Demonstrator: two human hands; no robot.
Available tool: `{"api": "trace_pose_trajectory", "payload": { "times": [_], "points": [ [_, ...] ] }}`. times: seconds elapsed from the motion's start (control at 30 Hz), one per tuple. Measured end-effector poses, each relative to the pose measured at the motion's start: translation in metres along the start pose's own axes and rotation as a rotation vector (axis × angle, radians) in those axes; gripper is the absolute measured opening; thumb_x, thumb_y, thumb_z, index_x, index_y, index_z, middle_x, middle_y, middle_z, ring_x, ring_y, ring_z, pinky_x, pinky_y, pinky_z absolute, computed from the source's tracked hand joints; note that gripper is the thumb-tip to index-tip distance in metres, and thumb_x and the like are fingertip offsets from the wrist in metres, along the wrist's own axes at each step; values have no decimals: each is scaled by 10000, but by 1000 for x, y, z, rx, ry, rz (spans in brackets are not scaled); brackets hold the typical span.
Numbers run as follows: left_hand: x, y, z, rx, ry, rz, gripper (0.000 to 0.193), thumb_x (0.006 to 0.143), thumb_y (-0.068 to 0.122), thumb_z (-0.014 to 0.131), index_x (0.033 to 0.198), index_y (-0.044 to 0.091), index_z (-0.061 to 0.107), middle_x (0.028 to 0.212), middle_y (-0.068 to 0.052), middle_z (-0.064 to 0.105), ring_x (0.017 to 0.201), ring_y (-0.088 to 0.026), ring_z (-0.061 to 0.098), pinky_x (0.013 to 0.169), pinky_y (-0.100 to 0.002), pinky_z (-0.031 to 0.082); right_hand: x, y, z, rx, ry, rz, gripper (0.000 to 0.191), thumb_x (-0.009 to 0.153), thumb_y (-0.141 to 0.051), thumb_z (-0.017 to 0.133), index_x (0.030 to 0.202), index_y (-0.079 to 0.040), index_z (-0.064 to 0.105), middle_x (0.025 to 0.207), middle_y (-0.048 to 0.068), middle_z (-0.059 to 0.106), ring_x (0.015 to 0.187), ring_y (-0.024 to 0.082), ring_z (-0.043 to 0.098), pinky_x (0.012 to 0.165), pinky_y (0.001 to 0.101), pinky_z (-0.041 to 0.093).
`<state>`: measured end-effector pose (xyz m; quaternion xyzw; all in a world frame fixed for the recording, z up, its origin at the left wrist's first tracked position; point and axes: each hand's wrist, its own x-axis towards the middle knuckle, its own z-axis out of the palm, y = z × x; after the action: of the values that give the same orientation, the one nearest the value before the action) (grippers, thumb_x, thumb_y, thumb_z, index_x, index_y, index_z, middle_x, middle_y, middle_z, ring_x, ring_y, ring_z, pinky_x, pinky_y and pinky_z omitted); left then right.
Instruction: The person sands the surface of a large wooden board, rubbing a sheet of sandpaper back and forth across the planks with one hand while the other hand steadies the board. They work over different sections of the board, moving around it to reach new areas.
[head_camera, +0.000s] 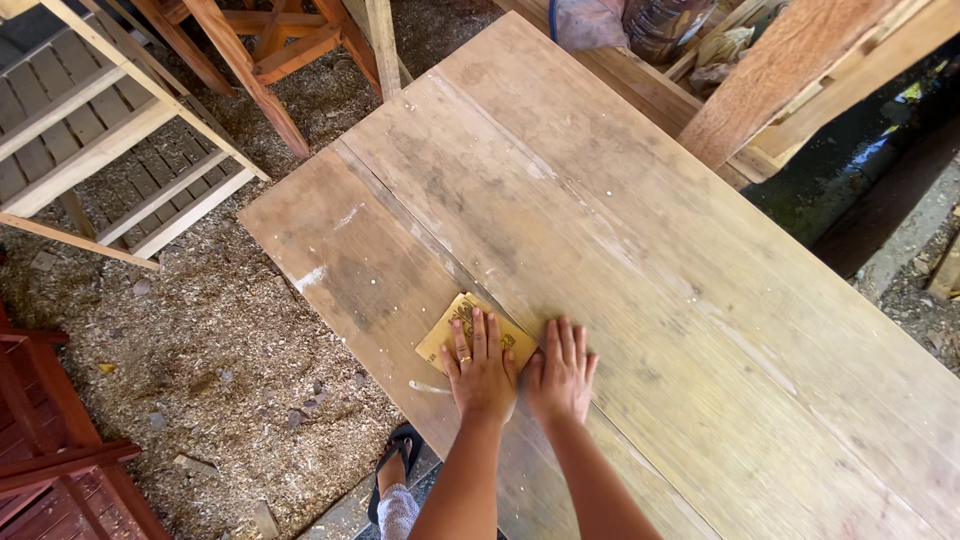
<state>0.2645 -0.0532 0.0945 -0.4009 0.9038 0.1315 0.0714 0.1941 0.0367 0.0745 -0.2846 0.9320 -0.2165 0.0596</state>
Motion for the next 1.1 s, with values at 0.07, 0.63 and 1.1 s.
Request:
{"api": "trace_pose_trajectory", "payload": {
  "times": [0.07,0.63,1.1],
  "points": [
    [18,-3,-5,-10,-24,-9,716,1029,452,331,1634,201,42,1712,-23,-61,1558,-364,-25,1207,-614,41,15,3,4,-83,26,4,640,938,-294,453,1551,-129,368,1667,64,268,1547,328,170,1203,586,104],
    [85,-12,8,2,272,38,670,1060,441,323,1612,92,176,1707,-82,87,1561,-363,70,1204,-634,66,14,10,23,-163,91,63,600,939,-303,437,1531,-208,416,1655,42,309,1539,286,229,1222,563,126],
    [95,-45,-13,33,68,64,688,1036,448,270,1623,130,102,1711,-60,27,1549,-360,36,1207,-604,47,16,10,25,-196,64,80,616,932,-319,423,1541,-239,386,1660,20,285,1543,266,212,1228,549,113]
  ]
}}
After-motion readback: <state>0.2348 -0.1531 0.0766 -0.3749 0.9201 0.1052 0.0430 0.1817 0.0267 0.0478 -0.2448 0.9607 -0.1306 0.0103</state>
